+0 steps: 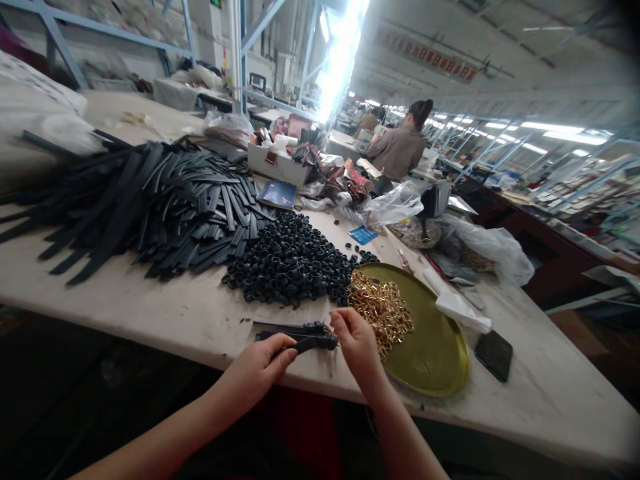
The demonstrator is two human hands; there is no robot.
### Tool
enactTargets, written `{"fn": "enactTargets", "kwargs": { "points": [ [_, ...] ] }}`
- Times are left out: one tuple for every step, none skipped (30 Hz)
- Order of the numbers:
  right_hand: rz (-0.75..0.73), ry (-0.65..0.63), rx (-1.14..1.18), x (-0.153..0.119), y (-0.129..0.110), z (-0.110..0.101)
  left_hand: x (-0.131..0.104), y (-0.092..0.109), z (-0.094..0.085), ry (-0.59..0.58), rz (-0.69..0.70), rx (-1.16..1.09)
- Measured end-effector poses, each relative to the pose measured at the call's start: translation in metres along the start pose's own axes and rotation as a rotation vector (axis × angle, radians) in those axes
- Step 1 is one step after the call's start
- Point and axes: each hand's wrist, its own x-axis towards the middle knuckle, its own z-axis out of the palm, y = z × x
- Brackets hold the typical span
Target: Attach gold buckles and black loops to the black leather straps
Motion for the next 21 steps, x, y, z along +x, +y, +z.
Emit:
{"fn": "enactTargets", "kwargs": {
  "points": [
    [-0.014,0.059,-0.169,0.019,0.010,-0.002,0.007,-0.002,0.000,0.006,-0.017,-0.035],
    [-0.029,0.069,-0.323,0.036,0.019,-0.003,0.013,-0.004,0.000,0.010,-0.026,-0.066],
    [-0.026,0.080,-0.395,0.052,0.027,-0.002,0.019,-0.005,-0.001,0.006,-0.033,-0.089],
    [-0.022,0.080,-0.451,0.064,0.033,0.001,0.024,-0.007,-0.001,-0.002,-0.041,-0.104],
    [-0.013,0.077,-0.472,0.074,0.038,0.004,0.029,-0.007,-0.002,-0.009,-0.050,-0.110],
    [-0.004,0.078,-0.473,0.081,0.042,0.007,0.033,-0.008,-0.003,-0.013,-0.059,-0.109],
    [-0.001,0.077,-0.484,0.085,0.044,0.009,0.037,-0.008,-0.005,-0.013,-0.067,-0.104],
    [-0.003,0.078,-0.489,0.087,0.045,0.010,0.040,-0.008,-0.007,-0.010,-0.074,-0.097],
    [-0.007,0.087,-0.472,0.086,0.044,0.010,0.043,-0.007,-0.009,-0.002,-0.077,-0.091],
    [-0.007,0.101,-0.417,0.083,0.042,0.008,0.046,-0.006,-0.011,0.009,-0.078,-0.086],
    [0.008,0.105,-0.311,0.079,0.039,0.006,0.049,-0.004,-0.013,0.026,-0.075,-0.084],
    [0.043,0.081,-0.150,0.073,0.034,0.003,0.052,-0.002,-0.014,0.048,-0.072,-0.085],
    [0.100,0.032,0.052,0.065,0.028,0.001,0.055,0.000,-0.015,0.072,-0.069,-0.091],
    [0.175,-0.050,0.274,0.057,0.021,0.001,0.056,0.002,-0.015,0.096,-0.063,-0.102],
    [0.252,-0.138,0.474,0.048,0.015,0.001,0.057,0.004,-0.014,0.115,-0.051,-0.112],
    [0.321,-0.204,0.637,0.040,0.009,0.003,0.057,0.005,-0.013,0.126,-0.036,-0.118],
    [0.376,-0.236,0.753,0.031,0.004,0.005,0.056,0.006,-0.011,0.126,-0.024,-0.119],
    [0.410,-0.228,0.823,0.024,0.000,0.009,0.053,0.007,-0.010,0.113,-0.014,-0.107],
    [0.426,-0.192,0.855,0.017,-0.003,0.012,0.050,0.007,-0.009,0.094,-0.006,-0.083],
    [0.427,-0.147,0.863,0.011,-0.005,0.015,0.046,0.007,-0.008,0.072,0.002,-0.050],
    [0.417,-0.106,0.856,0.006,-0.006,0.018,0.042,0.007,-0.007,0.053,0.008,-0.013]
  ]
}}
